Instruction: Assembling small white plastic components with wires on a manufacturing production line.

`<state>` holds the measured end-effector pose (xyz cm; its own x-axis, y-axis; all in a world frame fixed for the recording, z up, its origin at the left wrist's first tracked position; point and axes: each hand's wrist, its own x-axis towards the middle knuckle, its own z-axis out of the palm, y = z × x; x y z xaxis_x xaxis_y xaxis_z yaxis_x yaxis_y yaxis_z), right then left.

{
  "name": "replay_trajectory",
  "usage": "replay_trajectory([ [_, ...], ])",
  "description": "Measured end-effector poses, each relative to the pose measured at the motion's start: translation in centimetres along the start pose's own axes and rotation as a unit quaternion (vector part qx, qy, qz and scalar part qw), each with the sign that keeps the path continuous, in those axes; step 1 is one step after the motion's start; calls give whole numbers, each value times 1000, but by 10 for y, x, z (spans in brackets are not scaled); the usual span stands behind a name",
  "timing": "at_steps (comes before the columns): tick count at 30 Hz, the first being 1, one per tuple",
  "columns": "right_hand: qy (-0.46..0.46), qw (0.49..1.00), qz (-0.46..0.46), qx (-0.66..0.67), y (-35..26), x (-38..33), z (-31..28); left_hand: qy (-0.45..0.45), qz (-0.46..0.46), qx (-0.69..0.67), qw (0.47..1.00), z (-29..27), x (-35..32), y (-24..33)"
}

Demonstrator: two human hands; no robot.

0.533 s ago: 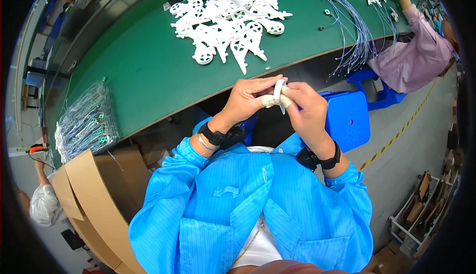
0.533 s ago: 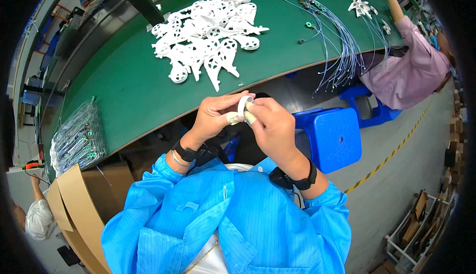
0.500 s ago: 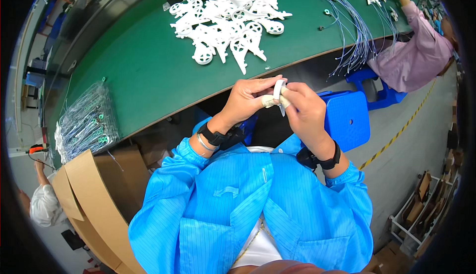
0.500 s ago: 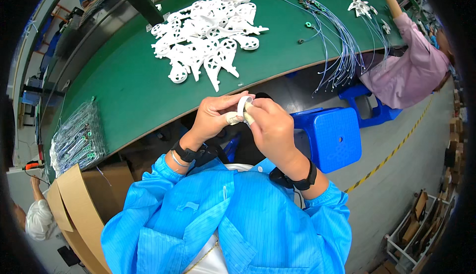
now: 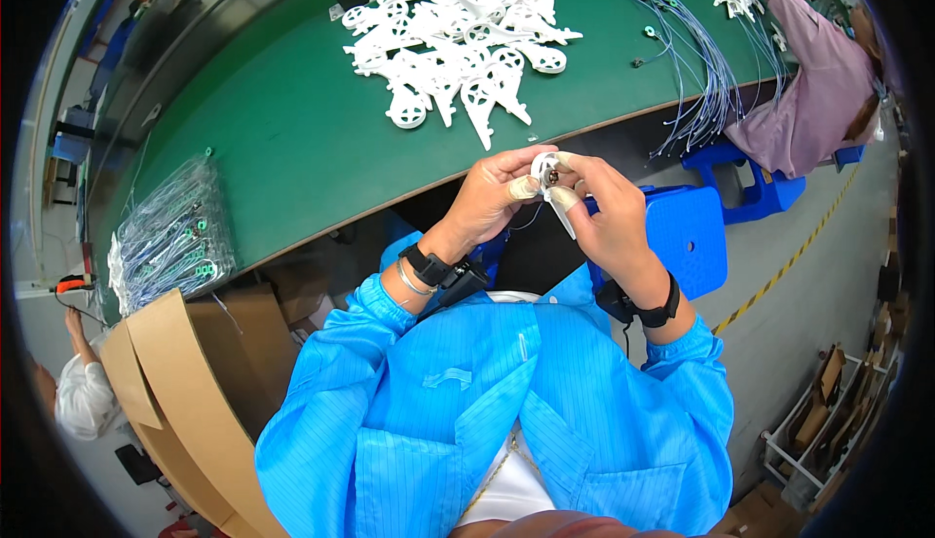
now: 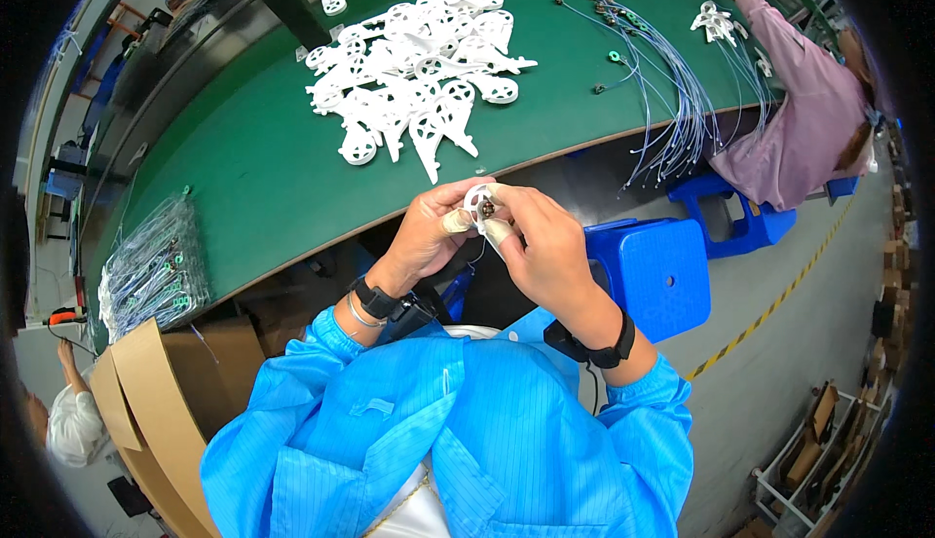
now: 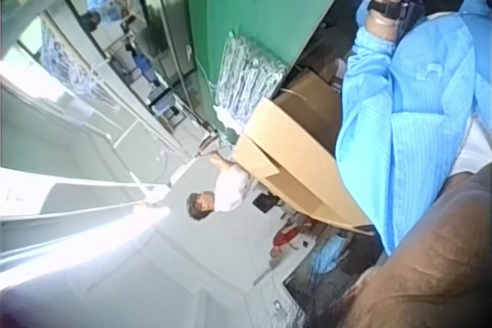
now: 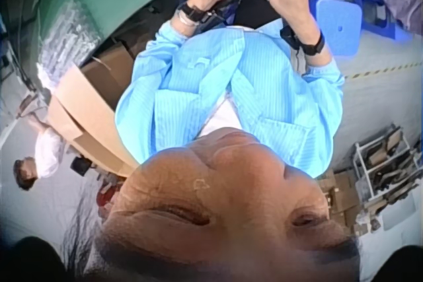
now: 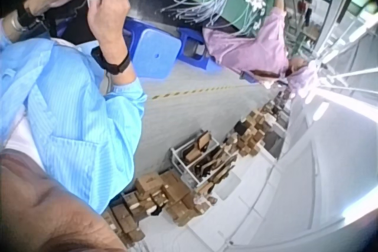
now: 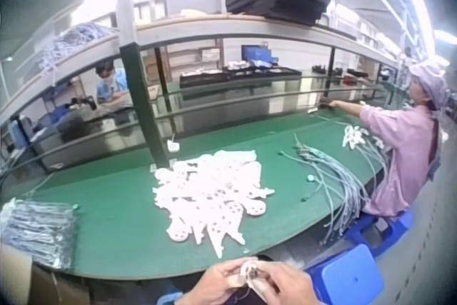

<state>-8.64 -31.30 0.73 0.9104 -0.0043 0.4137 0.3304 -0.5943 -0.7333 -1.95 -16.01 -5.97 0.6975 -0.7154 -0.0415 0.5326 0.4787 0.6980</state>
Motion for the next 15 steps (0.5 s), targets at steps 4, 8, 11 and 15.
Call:
replay_trajectory([
  [4,10,999,34,-40,-2,0,-8,-13,29,2,999,-1,0,1],
  [8,-72,994,36,-67,13,8,-14,-22,37,34,998,-2,2,-1],
  [11,-143,983,21,-112,8,15,-17,-17,43,55,997,-1,1,0],
  [15,-202,973,20,-110,10,20,-17,-2,47,89,995,-1,-2,3],
])
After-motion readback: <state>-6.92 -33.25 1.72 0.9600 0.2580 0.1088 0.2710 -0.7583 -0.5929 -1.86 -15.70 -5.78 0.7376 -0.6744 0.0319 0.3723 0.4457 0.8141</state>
